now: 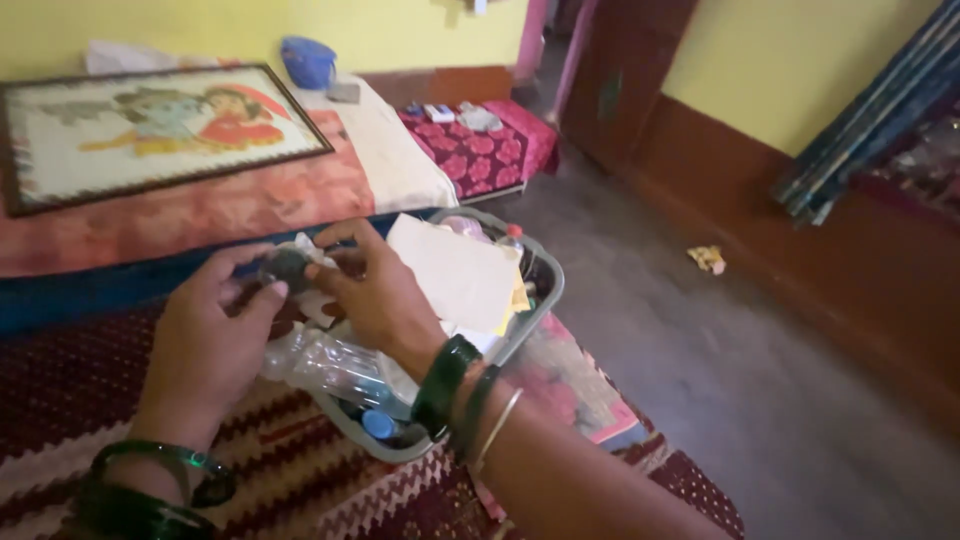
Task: The person repeatedly picks up small items from a shelf and places them into a plastic basket on a bed. Items handled include a black pouch, a metal object, a plastic-wrapped item, and a small container. The person moves between the shelf and the basket multiple times.
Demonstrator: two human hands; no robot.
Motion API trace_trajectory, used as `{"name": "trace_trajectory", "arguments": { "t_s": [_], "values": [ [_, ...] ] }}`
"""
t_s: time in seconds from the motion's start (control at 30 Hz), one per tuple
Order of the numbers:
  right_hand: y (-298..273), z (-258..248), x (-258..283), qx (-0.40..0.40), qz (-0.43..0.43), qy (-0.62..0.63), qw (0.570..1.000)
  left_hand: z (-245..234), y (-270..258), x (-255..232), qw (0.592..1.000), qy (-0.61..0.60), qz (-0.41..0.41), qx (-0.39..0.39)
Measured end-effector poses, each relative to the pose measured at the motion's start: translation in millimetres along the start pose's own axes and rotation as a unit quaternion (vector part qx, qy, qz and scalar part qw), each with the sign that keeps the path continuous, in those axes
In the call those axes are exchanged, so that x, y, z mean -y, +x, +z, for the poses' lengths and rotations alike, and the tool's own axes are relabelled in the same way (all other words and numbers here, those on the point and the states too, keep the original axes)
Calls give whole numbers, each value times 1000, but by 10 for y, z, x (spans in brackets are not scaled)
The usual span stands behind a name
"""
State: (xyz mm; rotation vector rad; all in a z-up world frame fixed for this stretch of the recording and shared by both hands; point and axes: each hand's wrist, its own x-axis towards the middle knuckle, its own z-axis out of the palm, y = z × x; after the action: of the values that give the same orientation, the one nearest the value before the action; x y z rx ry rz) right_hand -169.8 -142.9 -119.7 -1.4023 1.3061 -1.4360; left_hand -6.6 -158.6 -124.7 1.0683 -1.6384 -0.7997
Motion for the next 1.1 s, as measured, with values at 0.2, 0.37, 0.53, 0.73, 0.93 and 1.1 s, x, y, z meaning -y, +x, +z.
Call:
{"name": "trace_trajectory", "arguments": {
  "t_s": [0.2, 0.37, 0.53, 0.73, 0.93, 1.1],
  "values": [
    [280, -86, -816, -21, 39, -72, 996, 512, 216, 907, 997, 22, -61, 53],
    [455, -213, -1514, -15, 96, -104, 990, 998, 260, 1469, 989, 82, -104, 65],
    [483, -350, -2276, -15, 101, -124, 987, 1384, 302, 2002, 970, 89, -197, 112],
    [476, -425, -2573, 6, 201, -142, 969, 1684, 305, 2587, 948, 187, -213, 143],
    [644, -398, -2664, 24, 170, -93, 981, 1782, 440, 2838, 950, 229, -187, 100],
    [853, -284, -2714, 18, 118, -121, 985, 1773, 723, 2848, 952, 197, -229, 52]
  ]
}}
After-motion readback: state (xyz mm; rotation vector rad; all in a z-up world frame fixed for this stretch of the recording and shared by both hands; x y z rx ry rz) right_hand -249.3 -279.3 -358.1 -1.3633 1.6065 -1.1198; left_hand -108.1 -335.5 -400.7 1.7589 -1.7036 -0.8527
